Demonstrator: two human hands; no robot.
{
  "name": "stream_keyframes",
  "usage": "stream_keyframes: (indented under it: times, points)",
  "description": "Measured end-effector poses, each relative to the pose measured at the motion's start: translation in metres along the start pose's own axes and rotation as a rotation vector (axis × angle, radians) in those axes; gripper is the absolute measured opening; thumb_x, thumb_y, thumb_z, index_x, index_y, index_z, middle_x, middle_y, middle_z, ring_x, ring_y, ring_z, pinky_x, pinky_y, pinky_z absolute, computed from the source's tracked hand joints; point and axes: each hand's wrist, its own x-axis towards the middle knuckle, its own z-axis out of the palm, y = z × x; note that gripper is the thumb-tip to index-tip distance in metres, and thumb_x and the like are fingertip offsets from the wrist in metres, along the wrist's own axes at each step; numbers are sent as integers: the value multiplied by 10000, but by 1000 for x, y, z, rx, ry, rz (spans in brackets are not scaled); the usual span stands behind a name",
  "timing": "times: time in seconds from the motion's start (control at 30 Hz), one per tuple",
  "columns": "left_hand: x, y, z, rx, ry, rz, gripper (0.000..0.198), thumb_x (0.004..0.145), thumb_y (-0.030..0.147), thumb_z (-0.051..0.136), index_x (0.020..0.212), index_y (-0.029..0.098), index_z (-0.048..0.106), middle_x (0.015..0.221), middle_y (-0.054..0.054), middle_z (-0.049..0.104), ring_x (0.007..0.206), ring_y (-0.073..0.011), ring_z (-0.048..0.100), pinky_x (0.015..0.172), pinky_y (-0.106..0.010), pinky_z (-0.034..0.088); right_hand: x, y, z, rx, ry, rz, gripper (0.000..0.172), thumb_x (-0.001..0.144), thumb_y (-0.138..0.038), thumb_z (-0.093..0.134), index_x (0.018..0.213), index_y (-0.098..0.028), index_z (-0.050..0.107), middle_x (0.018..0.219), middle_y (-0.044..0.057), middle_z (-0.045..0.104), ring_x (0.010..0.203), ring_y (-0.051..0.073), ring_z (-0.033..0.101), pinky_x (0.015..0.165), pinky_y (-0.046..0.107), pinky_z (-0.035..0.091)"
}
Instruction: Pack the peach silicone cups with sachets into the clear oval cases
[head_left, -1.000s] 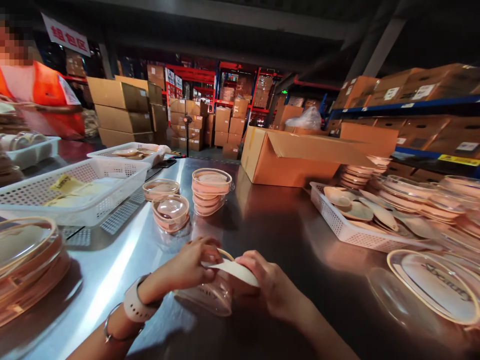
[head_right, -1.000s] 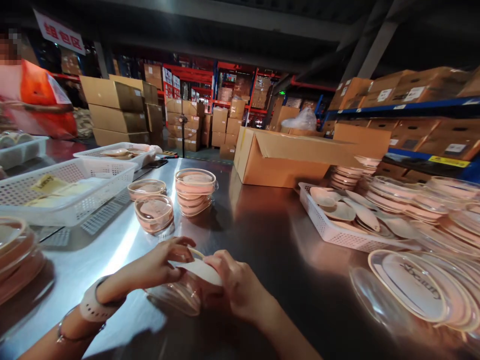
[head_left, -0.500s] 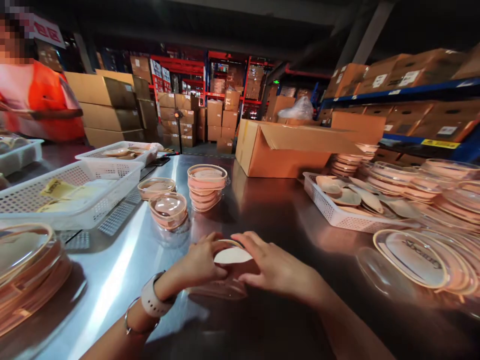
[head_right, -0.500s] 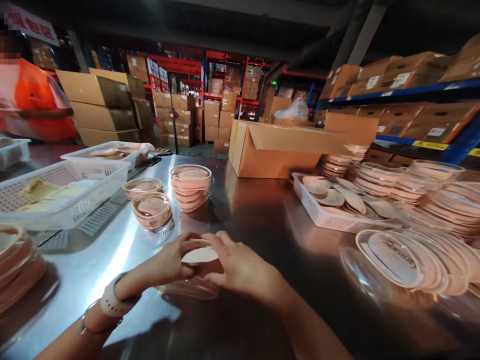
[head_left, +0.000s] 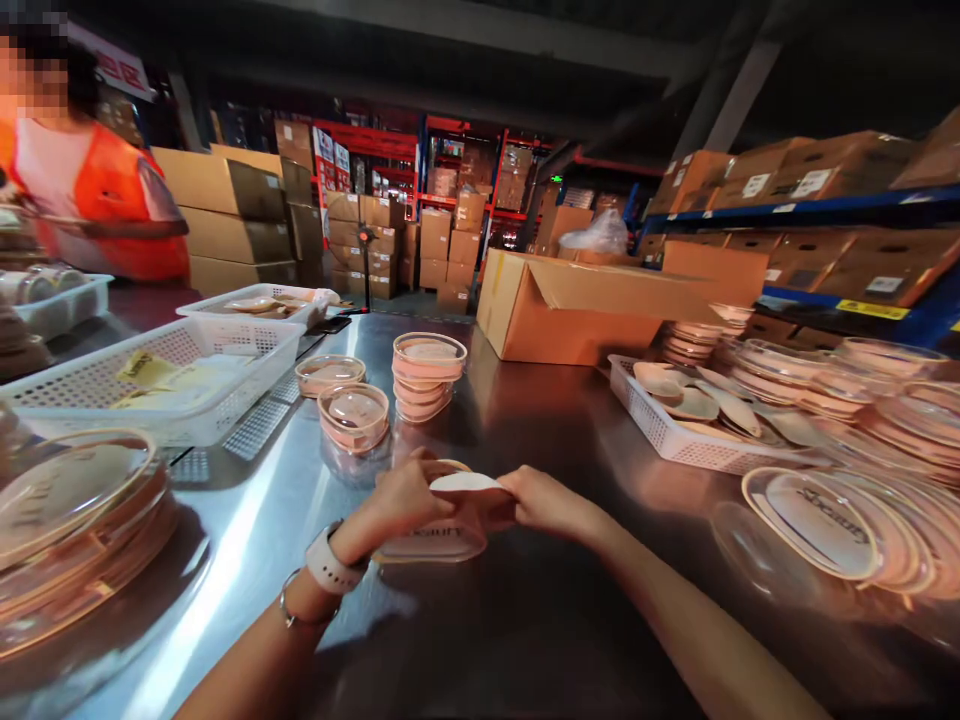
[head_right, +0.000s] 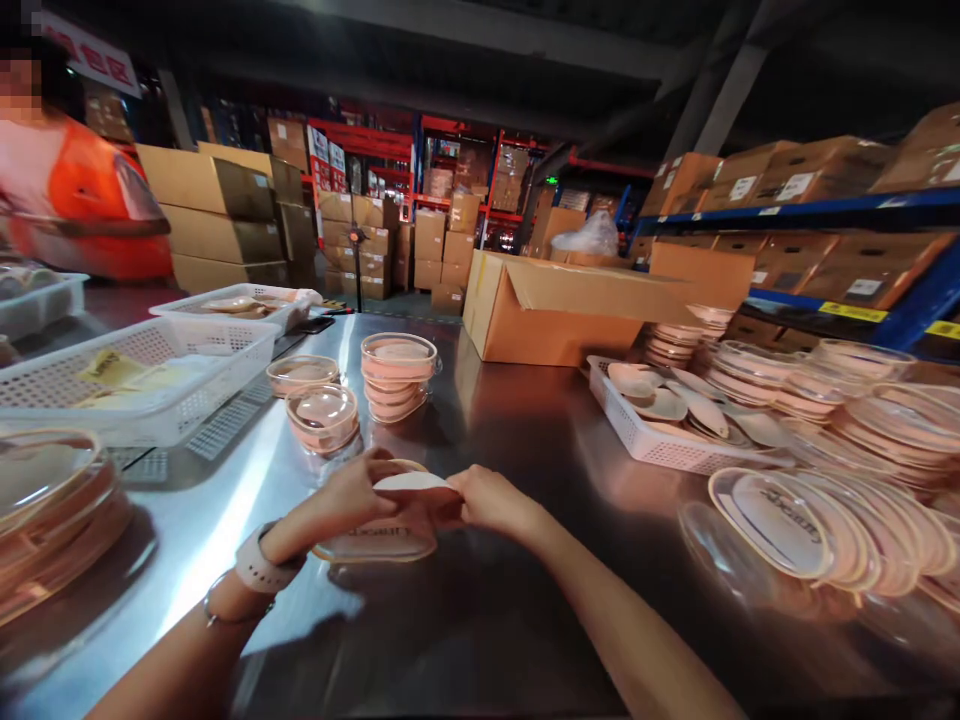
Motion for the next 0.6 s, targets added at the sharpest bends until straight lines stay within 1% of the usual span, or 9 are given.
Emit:
stream_keyframes:
  times: [0.07, 0.13, 0.23, 0.3, 0.37, 0.43, 0.47, 0.53, 0.6]
  points:
    - [0, -4, -3, -23, 18, -1, 471, 720, 174, 645, 1160, 291, 765, 1091, -68, 728, 942, -254, 700, 871, -400, 556, 8, -3, 0, -89, -3, -4, 184, 750, -89, 585, 723, -189, 737, 744, 37, 753, 675, 215, 664, 567, 249, 328]
    - [-3, -4, -4, -33, 41, 20, 440, 731, 217, 672, 1152, 292, 771, 1080, -76, 726, 957, -274, 693, 861, -413, 554, 15, -15, -1, -208, 0, 2, 177, 761, -100, 600, 750, -195, 749, 770, 80, 766, 683, 245, 692, 556, 260, 322]
    - [-5, -2, -1, -5, 57, 48, 373, 748, 351, 723, 1115, 315, 780, 1059, -60, 727, 939, -273, 688, 826, -391, 548, 29, -39, 0, -381, -4, 14, 187, 795, -106, 595, 822, -180, 764, 813, 163, 772, 721, 297, 726, 551, 270, 334]
    - [-3, -4, 0, 20, 68, 29, 373, 738, 464, 742, 1070, 302, 791, 1072, -62, 726, 930, -279, 688, 820, -391, 542, 38, -46, 0, -368, 6, -25, 246, 807, -82, 547, 870, -186, 761, 834, 162, 777, 750, 297, 736, 574, 271, 368]
    - [0, -8, -1, 31, 89, -12, 448, 730, 539, 742, 1107, 298, 781, 1120, -77, 722, 952, -292, 691, 829, -395, 539, 46, -41, -1, -191, 9, -144, 280, 794, -89, 532, 925, -210, 747, 883, 113, 787, 789, 275, 735, 616, 266, 408]
    - [3, -14, -3, 26, 103, -39, 522, 733, 575, 735, 1188, 319, 750, 1160, -82, 724, 1006, -297, 691, 859, -392, 535, 52, -26, -2, 20, 2, -247, 278, 774, -126, 526, 943, -222, 725, 915, 59, 786, 814, 246, 721, 656, 260, 433]
    - [5, -16, -5, 17, 95, -38, 542, 734, 583, 735, 1215, 333, 735, 1170, -74, 731, 1039, -294, 686, 882, -385, 531, 53, -16, -2, 79, 7, -265, 243, 777, -157, 518, 909, -216, 713, 888, 43, 780, 795, 232, 709, 657, 259, 434]
    - [7, -18, -9, 0, 61, -8, 540, 731, 585, 745, 1213, 342, 735, 1163, -53, 752, 1090, -284, 673, 927, -372, 519, 52, 2, 1, 82, 45, -238, 172, 793, -236, 502, 763, -200, 668, 764, 41, 745, 706, 216, 673, 619, 266, 419]
    - [9, -19, -11, 2, 34, 39, 510, 746, 554, 757, 1202, 326, 742, 1169, -48, 756, 1128, -280, 655, 961, -364, 504, 48, 14, 10, 73, 118, -221, 240, 824, -342, 496, 669, -203, 614, 689, 57, 703, 641, 215, 640, 588, 281, 411]
